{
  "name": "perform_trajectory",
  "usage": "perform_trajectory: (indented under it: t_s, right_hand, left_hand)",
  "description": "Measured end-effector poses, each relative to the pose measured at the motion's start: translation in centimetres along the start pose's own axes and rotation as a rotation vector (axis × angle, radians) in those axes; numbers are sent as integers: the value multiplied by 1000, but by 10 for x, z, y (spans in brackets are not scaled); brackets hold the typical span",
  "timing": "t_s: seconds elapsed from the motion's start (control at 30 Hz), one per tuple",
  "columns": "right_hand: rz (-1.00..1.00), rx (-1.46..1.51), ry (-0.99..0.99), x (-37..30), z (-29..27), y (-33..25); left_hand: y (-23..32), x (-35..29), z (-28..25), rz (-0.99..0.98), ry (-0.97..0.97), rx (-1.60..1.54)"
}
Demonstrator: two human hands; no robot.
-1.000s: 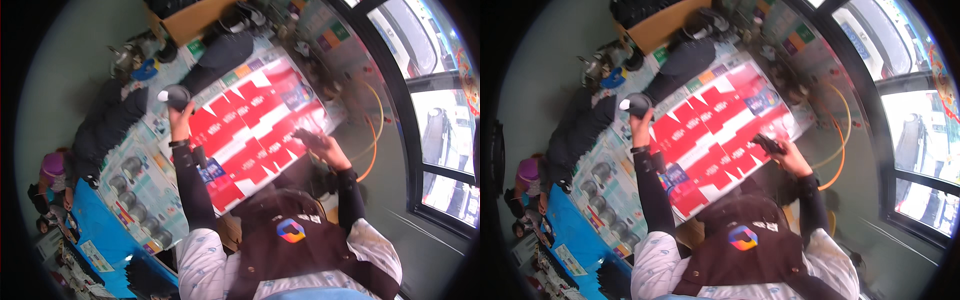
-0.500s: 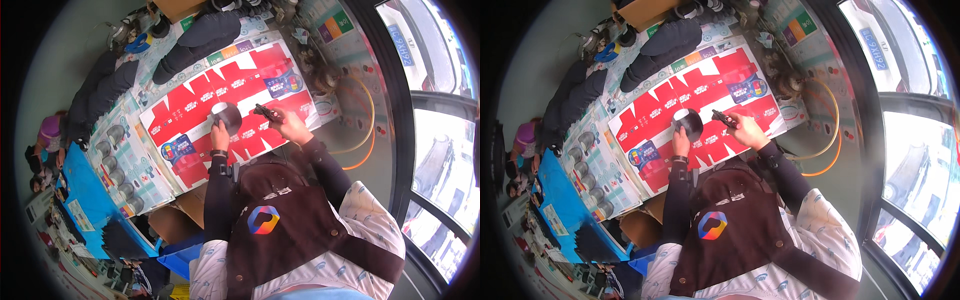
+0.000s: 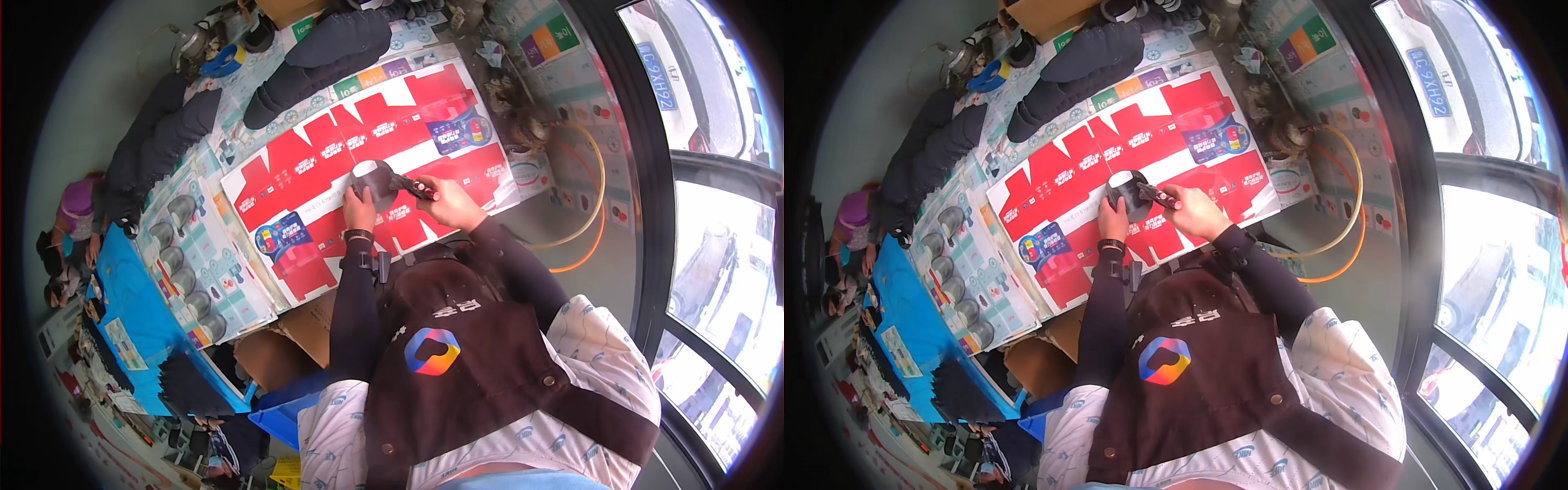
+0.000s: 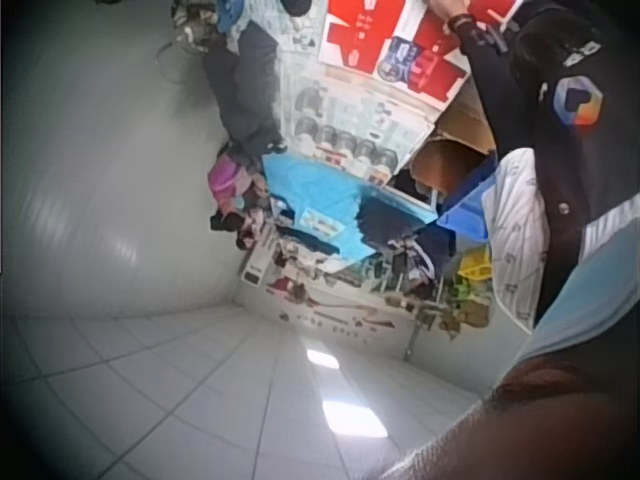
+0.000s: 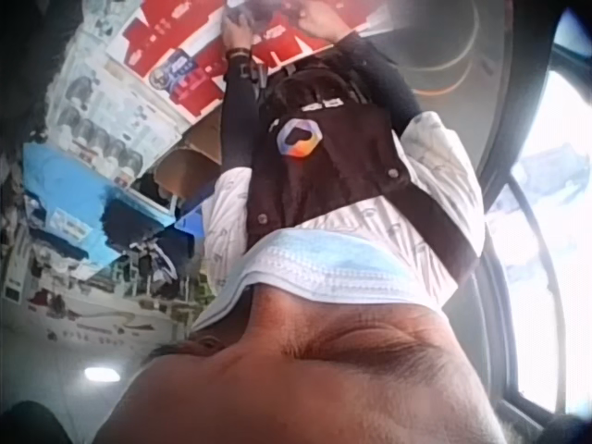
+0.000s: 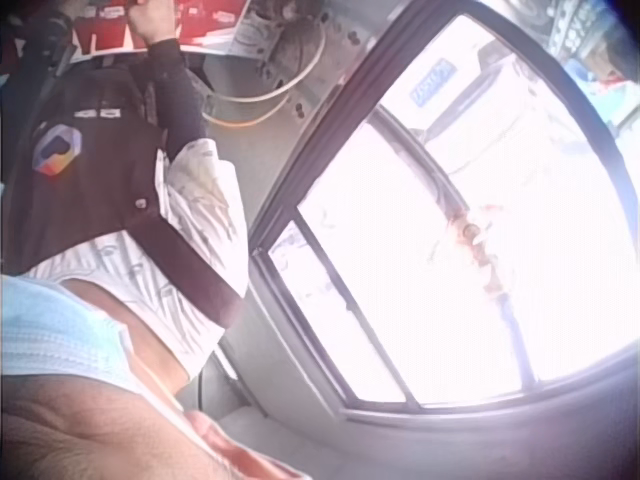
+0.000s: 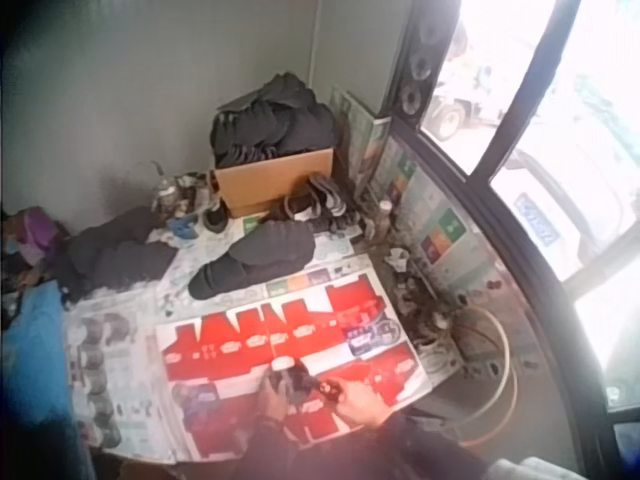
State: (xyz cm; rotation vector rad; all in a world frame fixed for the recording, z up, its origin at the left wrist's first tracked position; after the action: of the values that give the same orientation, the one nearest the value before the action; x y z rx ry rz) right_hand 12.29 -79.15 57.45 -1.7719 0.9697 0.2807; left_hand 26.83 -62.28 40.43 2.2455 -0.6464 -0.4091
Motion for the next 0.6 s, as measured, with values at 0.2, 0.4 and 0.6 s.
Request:
perform_trajectory:
  t_s: [0.2,0.4,0.6]
  right_hand:
    - [-59,-35,-6,20,26,-12]
    - [51,-87,79,28,30,-9]
    - [79,-188,96,31,31,-14]
  left_hand:
    - [-10,5,-6,-43,-33,-16]
    - [-40,4,-1,-152,-73,-156]
    - [-42,4,0,-185,-111,-297]
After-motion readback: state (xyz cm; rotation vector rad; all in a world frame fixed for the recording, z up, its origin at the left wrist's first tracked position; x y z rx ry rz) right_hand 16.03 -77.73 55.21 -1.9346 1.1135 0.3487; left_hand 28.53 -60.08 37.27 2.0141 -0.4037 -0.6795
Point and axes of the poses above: each hand's wrist, its own x-axis towards the middle knuckle, its own z-axis out of the palm, y = z × x, the point moved 4 cm from there along x, towards the middle knuckle, and after that the axes turned 11 degrees about z, right-handed, at the moved point
